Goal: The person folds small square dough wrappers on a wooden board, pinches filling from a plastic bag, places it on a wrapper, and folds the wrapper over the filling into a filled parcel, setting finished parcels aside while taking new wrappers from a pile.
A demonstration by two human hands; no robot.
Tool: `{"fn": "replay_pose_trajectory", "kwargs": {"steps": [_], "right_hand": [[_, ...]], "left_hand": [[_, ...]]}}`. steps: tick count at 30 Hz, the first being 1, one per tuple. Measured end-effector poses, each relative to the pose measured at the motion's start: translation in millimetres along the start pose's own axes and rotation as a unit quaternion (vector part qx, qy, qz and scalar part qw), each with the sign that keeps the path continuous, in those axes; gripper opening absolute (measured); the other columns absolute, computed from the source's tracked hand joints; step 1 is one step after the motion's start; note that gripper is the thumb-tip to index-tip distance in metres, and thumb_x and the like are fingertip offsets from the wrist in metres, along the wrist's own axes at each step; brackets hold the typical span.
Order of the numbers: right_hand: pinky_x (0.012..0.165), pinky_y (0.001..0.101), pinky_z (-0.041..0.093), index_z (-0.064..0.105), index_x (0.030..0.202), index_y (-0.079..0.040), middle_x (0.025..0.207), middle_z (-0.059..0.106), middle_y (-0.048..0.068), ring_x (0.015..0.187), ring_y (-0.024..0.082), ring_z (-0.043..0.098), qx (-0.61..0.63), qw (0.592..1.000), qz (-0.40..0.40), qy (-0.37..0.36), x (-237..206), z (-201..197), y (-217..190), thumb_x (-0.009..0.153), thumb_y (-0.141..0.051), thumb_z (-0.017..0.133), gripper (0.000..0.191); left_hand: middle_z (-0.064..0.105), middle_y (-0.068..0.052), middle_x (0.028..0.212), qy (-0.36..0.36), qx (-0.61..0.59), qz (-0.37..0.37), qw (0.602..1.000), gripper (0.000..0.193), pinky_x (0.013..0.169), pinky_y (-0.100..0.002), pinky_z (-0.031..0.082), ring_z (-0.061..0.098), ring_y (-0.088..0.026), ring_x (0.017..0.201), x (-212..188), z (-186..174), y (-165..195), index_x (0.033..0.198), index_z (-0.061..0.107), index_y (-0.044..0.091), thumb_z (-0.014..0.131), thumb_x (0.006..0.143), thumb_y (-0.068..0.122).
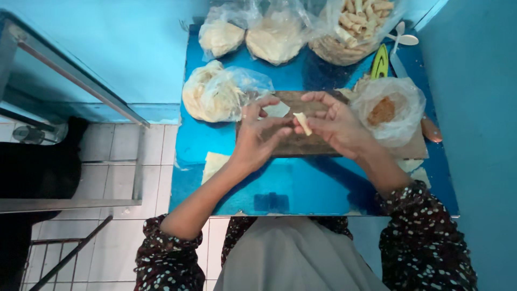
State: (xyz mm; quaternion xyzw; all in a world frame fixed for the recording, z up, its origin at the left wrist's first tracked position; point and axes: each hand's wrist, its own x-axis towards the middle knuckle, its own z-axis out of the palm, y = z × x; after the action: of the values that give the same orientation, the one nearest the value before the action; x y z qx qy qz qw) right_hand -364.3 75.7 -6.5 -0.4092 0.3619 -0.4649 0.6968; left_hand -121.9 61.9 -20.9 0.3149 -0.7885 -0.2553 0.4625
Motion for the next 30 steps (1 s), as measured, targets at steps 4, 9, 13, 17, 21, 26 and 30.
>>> {"fn": "replay_pose_trajectory", "kwargs": {"steps": [4, 9, 13, 17, 21, 26, 30], "right_hand": [[0.091, 0.0337, 0.059, 0.043, 0.142, -0.008, 0.111, 0.069, 0.012, 0.104, 0.021, 0.072, -0.095, 0.988, -0.116, 0.044, -11.0, 18.9, 13.4, 0.088, 0.008, 0.073, 0.064], [0.088, 0.0323, 0.058, 0.044, 0.142, -0.007, 0.109, 0.069, 0.010, 0.103, 0.017, 0.069, -0.119, 0.982, -0.136, 0.053, -33.7, 26.9, 24.2, 0.088, 0.008, 0.075, 0.064], [0.092, 0.0291, 0.057, 0.051, 0.137, -0.006, 0.113, 0.074, 0.009, 0.108, 0.013, 0.069, -0.253, 0.952, -0.141, 0.096, -77.2, 15.1, 15.2, 0.093, 0.000, 0.070, 0.049], [0.095, 0.0306, 0.061, 0.065, 0.127, 0.000, 0.118, 0.073, 0.012, 0.101, 0.018, 0.072, -0.501, 0.670, -0.382, 0.392, -131.7, -25.7, -15.0, 0.111, 0.001, 0.071, 0.017], [0.091, 0.0444, 0.056, 0.061, 0.137, -0.001, 0.122, 0.074, 0.018, 0.108, 0.036, 0.072, -0.660, 0.581, -0.202, 0.433, -150.2, -102.6, -48.8, 0.103, -0.006, 0.072, 0.036], [0.091, 0.0509, 0.053, 0.060, 0.147, -0.009, 0.119, 0.072, 0.022, 0.108, 0.044, 0.068, -0.727, 0.581, -0.111, 0.348, -145.9, -153.3, -24.8, 0.114, -0.018, 0.065, 0.034], [0.090, 0.0507, 0.053, 0.060, 0.147, -0.010, 0.108, 0.072, 0.021, 0.104, 0.042, 0.068, -0.816, 0.470, -0.114, 0.316, -143.0, -159.8, -18.6, 0.107, -0.016, 0.061, 0.040]], "left_hand": [[0.056, -0.010, 0.140, -0.036, -0.129, -0.061, 0.989, 0.028, 0.097, -0.035, 0.049, 0.055, -0.019, 0.104, -4.0, 10.0, 5.6, 0.106, 0.078, 0.009, 0.087, 0.080, 0.016], [0.062, -0.009, 0.139, -0.056, -0.189, -0.070, 0.978, 0.020, 0.092, -0.033, 0.054, 0.064, -0.018, 0.105, -15.3, 11.7, 17.4, 0.100, 0.078, 0.005, 0.085, 0.084, 0.013], [0.067, -0.013, 0.134, -0.088, -0.164, -0.064, 0.980, 0.014, 0.098, -0.039, 0.052, 0.066, -0.029, 0.122, -22.3, 9.3, 28.5, 0.093, 0.072, 0.000, 0.082, 0.089, 0.009], [0.067, -0.016, 0.109, -0.131, 0.095, -0.106, 0.981, 0.013, 0.087, -0.046, 0.052, 0.066, -0.034, 0.101, -29.7, 10.1, 31.4, 0.102, 0.069, 0.001, 0.070, 0.093, 0.010], [0.059, -0.021, 0.108, -0.138, 0.288, 0.027, 0.947, 0.022, 0.091, -0.050, 0.048, 0.058, -0.040, 0.103, -30.9, 22.1, 23.9, 0.105, 0.065, -0.004, 0.064, 0.085, 0.002], [0.057, -0.022, 0.106, -0.122, 0.288, -0.007, 0.950, 0.019, 0.085, -0.050, 0.047, 0.057, -0.043, 0.101, -31.3, 30.2, 19.1, 0.102, 0.066, -0.001, 0.067, 0.085, 0.009], [0.058, -0.023, 0.109, -0.053, 0.252, 0.011, 0.966, 0.029, 0.079, -0.050, 0.046, 0.056, -0.042, 0.093, -31.3, 29.2, 19.6, 0.108, 0.068, -0.002, 0.069, 0.083, 0.013]]}}
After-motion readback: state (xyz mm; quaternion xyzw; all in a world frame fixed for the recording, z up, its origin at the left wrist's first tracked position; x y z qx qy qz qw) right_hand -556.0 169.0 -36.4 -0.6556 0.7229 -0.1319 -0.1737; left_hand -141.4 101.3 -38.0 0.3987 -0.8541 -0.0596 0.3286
